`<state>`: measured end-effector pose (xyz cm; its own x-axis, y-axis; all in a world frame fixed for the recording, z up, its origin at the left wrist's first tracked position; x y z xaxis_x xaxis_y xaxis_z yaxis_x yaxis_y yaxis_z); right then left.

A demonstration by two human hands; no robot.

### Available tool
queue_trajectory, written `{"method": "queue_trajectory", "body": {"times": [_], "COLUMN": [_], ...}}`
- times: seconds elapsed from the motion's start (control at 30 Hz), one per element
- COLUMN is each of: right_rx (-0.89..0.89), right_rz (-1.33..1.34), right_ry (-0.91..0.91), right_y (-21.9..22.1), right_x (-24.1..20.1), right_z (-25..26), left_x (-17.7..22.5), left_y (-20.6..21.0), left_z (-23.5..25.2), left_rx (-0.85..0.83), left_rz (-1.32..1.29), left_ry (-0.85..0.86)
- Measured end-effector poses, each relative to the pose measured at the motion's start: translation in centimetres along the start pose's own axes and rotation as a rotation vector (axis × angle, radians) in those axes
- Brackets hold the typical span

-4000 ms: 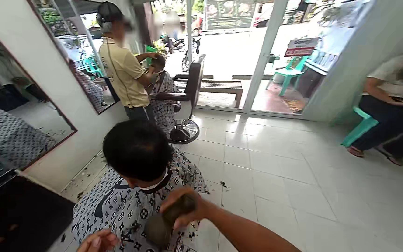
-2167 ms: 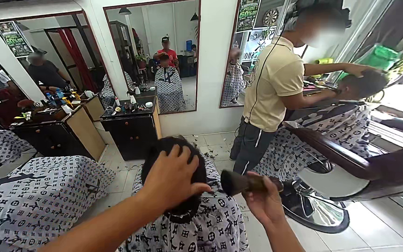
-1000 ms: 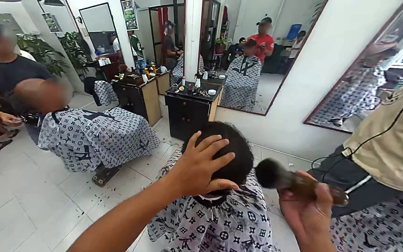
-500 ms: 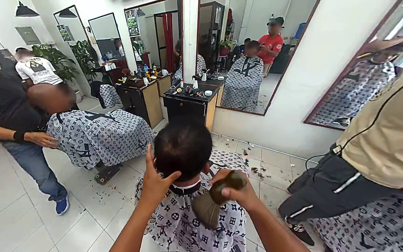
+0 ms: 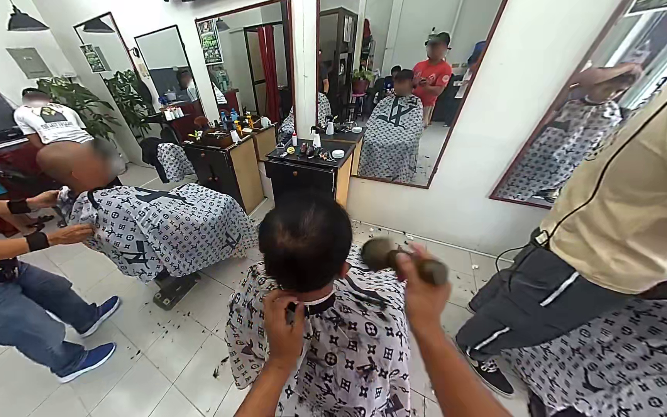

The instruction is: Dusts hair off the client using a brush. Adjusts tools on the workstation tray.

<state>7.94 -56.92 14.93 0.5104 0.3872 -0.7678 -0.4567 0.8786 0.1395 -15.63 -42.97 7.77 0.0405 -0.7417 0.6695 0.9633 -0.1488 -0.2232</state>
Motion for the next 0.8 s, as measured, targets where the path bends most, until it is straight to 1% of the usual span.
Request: {"method": "queue_trajectory", "body": {"times": [0.03, 0.07, 0.17, 0.2, 0.23, 0.27, 0.33, 0.37, 0.4, 0.43, 0.5, 0.53, 0.57, 0.6, 0.63, 0.67, 0.7, 0.73, 0.77, 0.8], "right_rx": [-0.001, -0.069, -0.479, -0.529, -0.508, -0.422, -0.094, 0.022, 0.05, -0.035, -0.345, -0.44, -0.436, -0.339, -0.237, -0.176, -0.18, -0.23, -0.29, -0.331], "right_rz": [-0.017, -0.012, -0.062, -0.105, -0.119, -0.053, 0.296, 0.461, 0.514, 0.4, -0.146, -0.324, -0.323, -0.134, 0.153, 0.335, 0.307, 0.109, -0.154, -0.311], "right_ry": [-0.05, -0.114, -0.215, -0.226, -0.195, -0.106, 0.201, 0.325, 0.393, 0.41, 0.424, 0.458, 0.468, 0.459, 0.474, 0.487, 0.475, 0.43, 0.367, 0.302], "right_y": [-0.4, -0.2, 1.6, 2.0, 1.9, 1.4, 0.3, 0.1, -0.1, -0.2, 0.1, 0.4, 0.6, 0.8, 1.3, 1.9, 2.2, 2.4, 2.7, 2.9], "right_x": [-0.6, -1.8, -4.8, -4.9, -4.6, -3.9, -1.9, -1.1, -0.4, 0.4, 1.5, 1.5, 1.4, 1.2, 0.6, -0.1, -0.5, -0.6, -0.9, -1.3], "right_z": [0.6, 0.4, -2.5, -2.9, -2.5, -1.4, 2.1, 4.0, 5.3, 5.7, 5.8, 5.6, 5.2, 4.7, 4.5, 4.5, 4.3, 4.2, 3.9, 3.5], "left_x": [-0.2, -0.3, 0.0, 0.5, 1.4, 2.4, 4.6, 5.6, 6.4, 7.1, 8.2, 8.5, 8.8, 9.1, 9.5, 9.9, 10.2, 10.5, 10.9, 11.2], "left_y": [0.1, 0.2, 0.3, 0.2, 0.2, 0.1, -0.2, -0.4, -0.6, -1.0, -1.6, -1.8, -2.2, -2.6, -3.2, -3.9, -4.6, -5.4, -6.3, -7.4], "left_z": [-0.3, -0.2, 1.4, 2.5, 4.0, 5.7, 9.3, 11.1, 12.8, 14.3, 16.6, 17.4, 18.0, 18.6, 19.1, 19.4, 19.4, 19.3, 19.2, 19.0], "left_rx": [-0.003, -0.004, 0.019, 0.023, 0.008, -0.032, -0.104, -0.123, -0.162, -0.241, -0.449, -0.523, -0.577, -0.613, -0.635, -0.641, -0.632, -0.607, -0.563, -0.503], "left_rz": [0.083, 0.144, 0.236, 0.235, 0.232, 0.246, 0.202, 0.19, 0.189, 0.179, 0.16, 0.155, 0.145, 0.126, 0.096, 0.067, 0.051, 0.051, 0.058, 0.06], "left_ry": [0.115, 0.213, 0.415, 0.457, 0.49, 0.507, 0.511, 0.506, 0.494, 0.476, 0.476, 0.517, 0.577, 0.637, 0.688, 0.735, 0.779, 0.825, 0.868, 0.892]}}
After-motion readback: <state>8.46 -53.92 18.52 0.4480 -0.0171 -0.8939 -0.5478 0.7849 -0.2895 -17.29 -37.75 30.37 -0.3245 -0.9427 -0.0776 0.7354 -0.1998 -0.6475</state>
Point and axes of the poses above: each hand's wrist, its own z-axis towards the middle knuckle, its own y-axis out of the palm, x = y × z, the point moved 4 cm from there along z, towards the middle knuckle, and after that the axes turned 5 degrees about -x, right-handed, at the moved point
